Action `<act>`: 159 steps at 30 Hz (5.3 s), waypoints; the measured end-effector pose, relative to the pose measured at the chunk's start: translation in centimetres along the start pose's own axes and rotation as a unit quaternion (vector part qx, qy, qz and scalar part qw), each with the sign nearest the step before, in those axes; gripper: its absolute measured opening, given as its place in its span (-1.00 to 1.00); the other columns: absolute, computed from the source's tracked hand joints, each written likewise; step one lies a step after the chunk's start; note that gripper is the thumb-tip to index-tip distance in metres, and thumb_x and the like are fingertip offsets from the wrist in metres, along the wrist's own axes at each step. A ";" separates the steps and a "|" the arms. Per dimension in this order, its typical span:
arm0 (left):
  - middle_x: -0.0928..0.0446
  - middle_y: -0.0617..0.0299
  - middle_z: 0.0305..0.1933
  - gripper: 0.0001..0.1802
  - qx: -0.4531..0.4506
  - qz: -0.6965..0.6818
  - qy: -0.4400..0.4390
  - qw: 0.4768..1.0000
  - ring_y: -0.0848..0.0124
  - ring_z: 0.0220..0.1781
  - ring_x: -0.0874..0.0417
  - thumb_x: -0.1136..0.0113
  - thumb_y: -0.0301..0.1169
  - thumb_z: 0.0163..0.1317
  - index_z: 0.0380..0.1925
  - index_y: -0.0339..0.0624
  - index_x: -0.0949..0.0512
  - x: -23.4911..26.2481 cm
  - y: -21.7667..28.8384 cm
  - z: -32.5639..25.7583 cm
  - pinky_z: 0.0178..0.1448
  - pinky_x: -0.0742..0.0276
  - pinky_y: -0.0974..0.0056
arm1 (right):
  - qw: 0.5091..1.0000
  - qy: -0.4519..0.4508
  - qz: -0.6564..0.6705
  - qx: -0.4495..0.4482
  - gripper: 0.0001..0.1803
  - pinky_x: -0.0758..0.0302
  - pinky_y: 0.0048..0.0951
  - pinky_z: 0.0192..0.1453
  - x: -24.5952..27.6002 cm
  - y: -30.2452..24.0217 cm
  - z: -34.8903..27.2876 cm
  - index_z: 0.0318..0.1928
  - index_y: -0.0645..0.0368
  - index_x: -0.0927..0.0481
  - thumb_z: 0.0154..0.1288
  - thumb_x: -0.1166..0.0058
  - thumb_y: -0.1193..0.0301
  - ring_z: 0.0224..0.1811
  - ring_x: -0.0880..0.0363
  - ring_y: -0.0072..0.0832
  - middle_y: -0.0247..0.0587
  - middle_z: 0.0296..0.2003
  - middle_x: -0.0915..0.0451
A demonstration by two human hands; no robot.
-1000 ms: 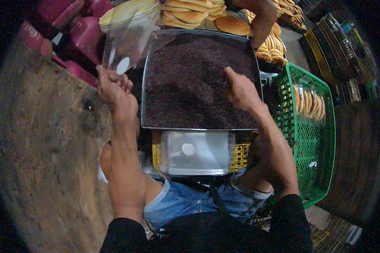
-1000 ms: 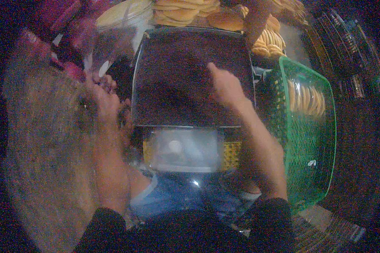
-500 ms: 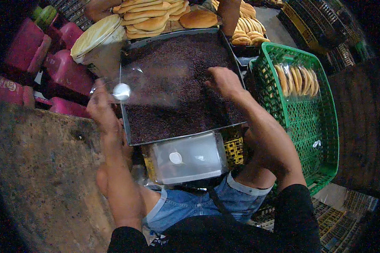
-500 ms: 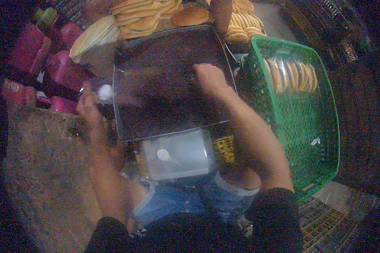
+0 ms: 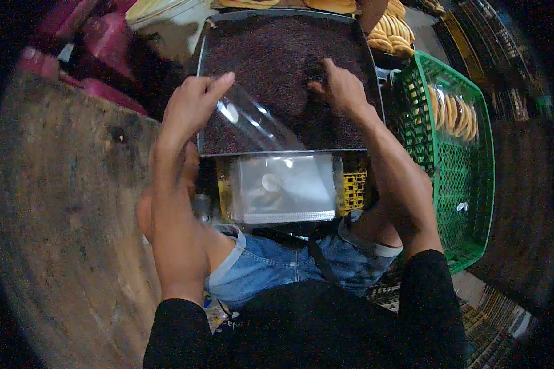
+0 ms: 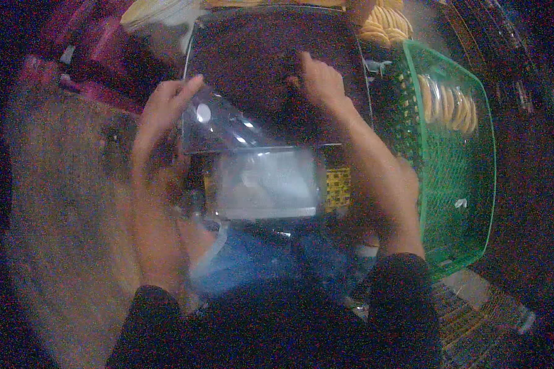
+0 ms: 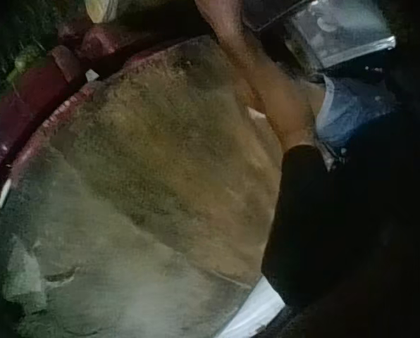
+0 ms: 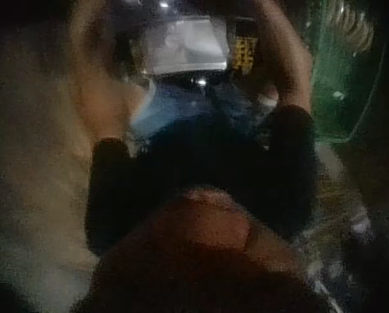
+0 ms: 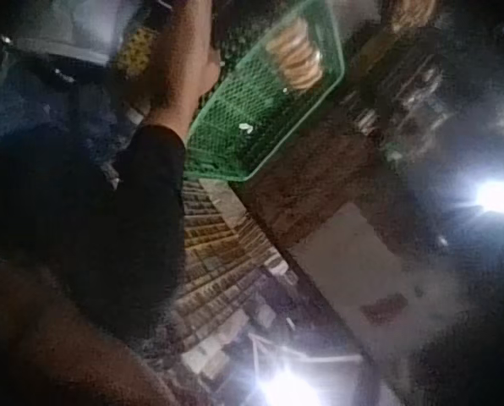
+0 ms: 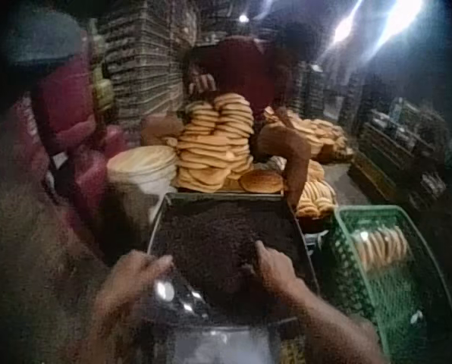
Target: The person repeatedly picks up buns, places them into clear plastic bags, and sets the filled bags into a green basket. The person also occasionally spreads a dark granular substance in a metal tray with their hands.
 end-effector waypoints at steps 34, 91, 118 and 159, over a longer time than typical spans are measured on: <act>-0.62 -0.23 -0.46 -0.40 -0.012 -0.265 0.369 0.891 -0.17 -0.33 -0.69 -0.05 0.02 0.37 -0.45 -0.39 -0.65 7.2 -1.6 -1.6 -0.17 -0.55 -0.09 | 0.626 -0.061 0.490 0.603 -0.82 -0.39 -0.36 -0.58 15.3 -26.4 -16.3 -0.41 0.22 -0.65 0.29 -0.08 0.41 -0.69 -0.45 -0.37 -0.19 -0.63 -0.50; -0.65 0.01 -0.10 -0.54 -0.040 0.084 -0.179 0.979 0.06 -0.11 -0.65 -0.24 -0.28 0.27 0.11 -0.30 -0.53 -11.1 -2.4 -14.1 0.07 -0.54 0.13 | 0.916 0.174 0.354 0.076 -0.59 -0.52 -0.24 0.08 15.9 3.1 -7.0 0.09 0.37 -0.46 0.39 -0.17 0.34 -0.01 -0.63 -0.15 0.11 -0.08 -0.63; -0.64 -0.07 -0.10 -0.71 -0.091 0.085 -0.021 0.992 0.02 -0.05 -0.67 -0.02 -0.30 0.46 -0.01 -0.19 -0.62 -8.2 5.3 -13.6 0.02 -0.56 0.05 | 0.912 0.036 0.372 0.169 -0.44 -0.52 -0.15 0.13 13.2 1.1 -8.0 0.12 0.29 -0.50 0.30 -0.24 0.12 0.02 -0.61 -0.01 0.14 -0.03 -0.61; -0.52 0.34 -0.45 -0.58 0.220 -0.598 0.424 0.643 0.53 -0.43 -0.55 -0.35 -0.01 0.25 -0.41 -0.14 -0.54 -10.1 8.7 -12.3 -0.37 -0.58 0.37 | 0.888 0.088 0.452 0.012 -0.78 -0.47 -0.53 -0.31 5.7 -2.3 -12.5 -0.09 0.19 -0.51 0.43 -0.12 0.30 -0.31 -0.52 -0.61 -0.35 -0.26 -0.52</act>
Point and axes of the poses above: each hand's wrist, its own z-axis towards the middle knuckle, its own x-axis out of the back of the hand, y = z × x, the point moved 3 cm from there along z, towards the middle knuckle
